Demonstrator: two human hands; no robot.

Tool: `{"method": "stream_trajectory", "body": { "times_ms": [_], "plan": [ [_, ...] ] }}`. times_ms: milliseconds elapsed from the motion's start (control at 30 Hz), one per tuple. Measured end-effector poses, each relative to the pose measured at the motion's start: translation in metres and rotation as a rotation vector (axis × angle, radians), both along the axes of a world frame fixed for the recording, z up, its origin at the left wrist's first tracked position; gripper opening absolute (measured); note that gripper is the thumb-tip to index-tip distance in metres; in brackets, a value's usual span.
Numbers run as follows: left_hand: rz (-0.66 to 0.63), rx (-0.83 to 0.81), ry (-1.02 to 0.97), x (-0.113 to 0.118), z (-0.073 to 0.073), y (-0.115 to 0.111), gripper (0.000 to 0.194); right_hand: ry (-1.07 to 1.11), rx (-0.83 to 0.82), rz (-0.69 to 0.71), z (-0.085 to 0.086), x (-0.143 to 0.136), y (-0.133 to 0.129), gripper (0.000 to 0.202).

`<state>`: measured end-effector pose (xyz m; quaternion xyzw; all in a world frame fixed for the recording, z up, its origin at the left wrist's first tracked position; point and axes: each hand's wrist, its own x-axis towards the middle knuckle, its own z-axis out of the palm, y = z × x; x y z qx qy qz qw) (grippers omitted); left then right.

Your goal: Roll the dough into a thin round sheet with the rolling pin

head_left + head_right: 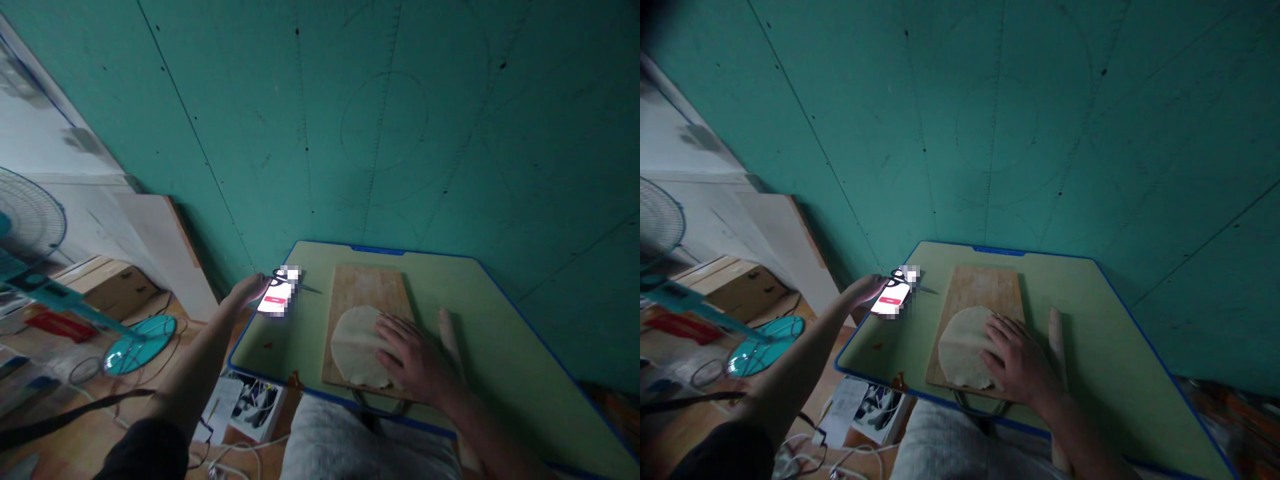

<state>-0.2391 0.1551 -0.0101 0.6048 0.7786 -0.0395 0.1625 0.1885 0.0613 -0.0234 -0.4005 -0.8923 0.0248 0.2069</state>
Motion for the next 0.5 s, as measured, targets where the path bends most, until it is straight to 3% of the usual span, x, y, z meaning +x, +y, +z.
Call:
{"method": "stream_trajectory", "body": {
  "times_ms": [233, 500],
  "plan": [
    [-0.009, 0.018, 0.016, -0.001, 0.004, -0.001, 0.035, -0.129, -0.032, -0.03, -0.002, 0.0, 0.0, 0.051],
    [-0.058, 0.06, 0.083, 0.014, 0.011, -0.01, 0.035, -0.168, -0.085, -0.075, -0.006, 0.001, 0.001, 0.061]
  ]
}}
